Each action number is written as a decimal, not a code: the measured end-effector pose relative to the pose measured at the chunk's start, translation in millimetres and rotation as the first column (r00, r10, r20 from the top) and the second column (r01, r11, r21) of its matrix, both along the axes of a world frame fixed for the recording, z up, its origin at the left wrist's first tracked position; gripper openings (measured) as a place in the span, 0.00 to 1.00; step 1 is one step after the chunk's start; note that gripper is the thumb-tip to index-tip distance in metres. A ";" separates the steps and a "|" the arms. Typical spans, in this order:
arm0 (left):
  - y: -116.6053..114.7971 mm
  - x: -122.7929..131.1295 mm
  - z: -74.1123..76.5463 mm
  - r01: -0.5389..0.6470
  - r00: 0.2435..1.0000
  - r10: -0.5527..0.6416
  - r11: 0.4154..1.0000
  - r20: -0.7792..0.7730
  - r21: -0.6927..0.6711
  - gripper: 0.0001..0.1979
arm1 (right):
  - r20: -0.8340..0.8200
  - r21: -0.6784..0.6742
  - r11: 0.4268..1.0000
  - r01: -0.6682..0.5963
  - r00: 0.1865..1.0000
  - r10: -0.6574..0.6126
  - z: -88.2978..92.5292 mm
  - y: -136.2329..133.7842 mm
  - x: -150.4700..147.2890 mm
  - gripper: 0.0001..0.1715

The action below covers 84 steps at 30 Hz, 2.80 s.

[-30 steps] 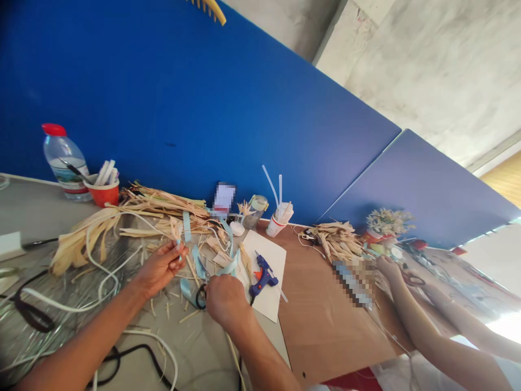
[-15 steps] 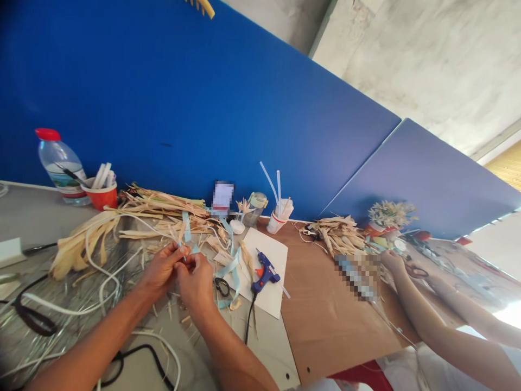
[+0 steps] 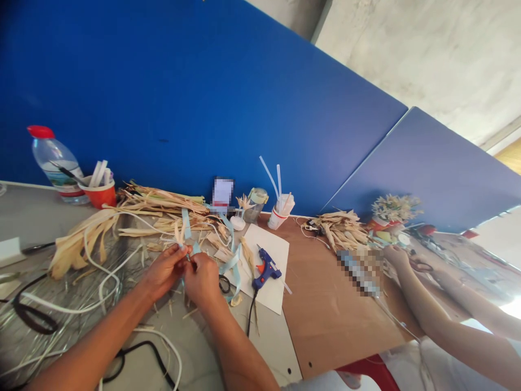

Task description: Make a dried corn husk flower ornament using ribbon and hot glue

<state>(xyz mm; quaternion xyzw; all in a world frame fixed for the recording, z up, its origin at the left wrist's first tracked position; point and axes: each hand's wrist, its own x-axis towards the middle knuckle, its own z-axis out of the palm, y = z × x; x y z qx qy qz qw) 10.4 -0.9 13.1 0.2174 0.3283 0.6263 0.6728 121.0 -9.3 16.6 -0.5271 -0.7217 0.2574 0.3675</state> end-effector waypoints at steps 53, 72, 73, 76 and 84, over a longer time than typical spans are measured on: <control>3.9 -10.3 -5.5 0.245 0.968 -0.242 0.968 -0.071 0.046 0.10 | 0.413 -0.161 0.854 0.494 0.820 -0.396 21.4 -20.6 201.3 0.14; 0.5 -6.7 -1.3 0.280 0.959 -0.278 0.960 -0.056 0.024 0.14 | 0.448 -0.223 0.692 0.687 0.702 -0.553 0.7 -1.1 146.6 0.43; 0.5 -6.9 -1.3 0.275 0.961 -0.273 0.961 -0.052 0.028 0.13 | 0.375 -0.220 0.685 0.695 0.708 -0.598 -1.8 -0.8 148.5 0.42; 0.9 -7.8 -2.2 0.266 0.964 -0.264 0.963 -0.041 0.036 0.12 | 0.137 -0.223 0.654 0.723 0.687 -0.713 -9.1 -0.4 156.5 0.35; 1.5 -7.4 -3.2 0.251 0.967 -0.250 0.967 -0.046 0.033 0.12 | -0.760 -0.458 0.842 0.286 0.365 -0.538 1.6 -2.4 153.6 0.17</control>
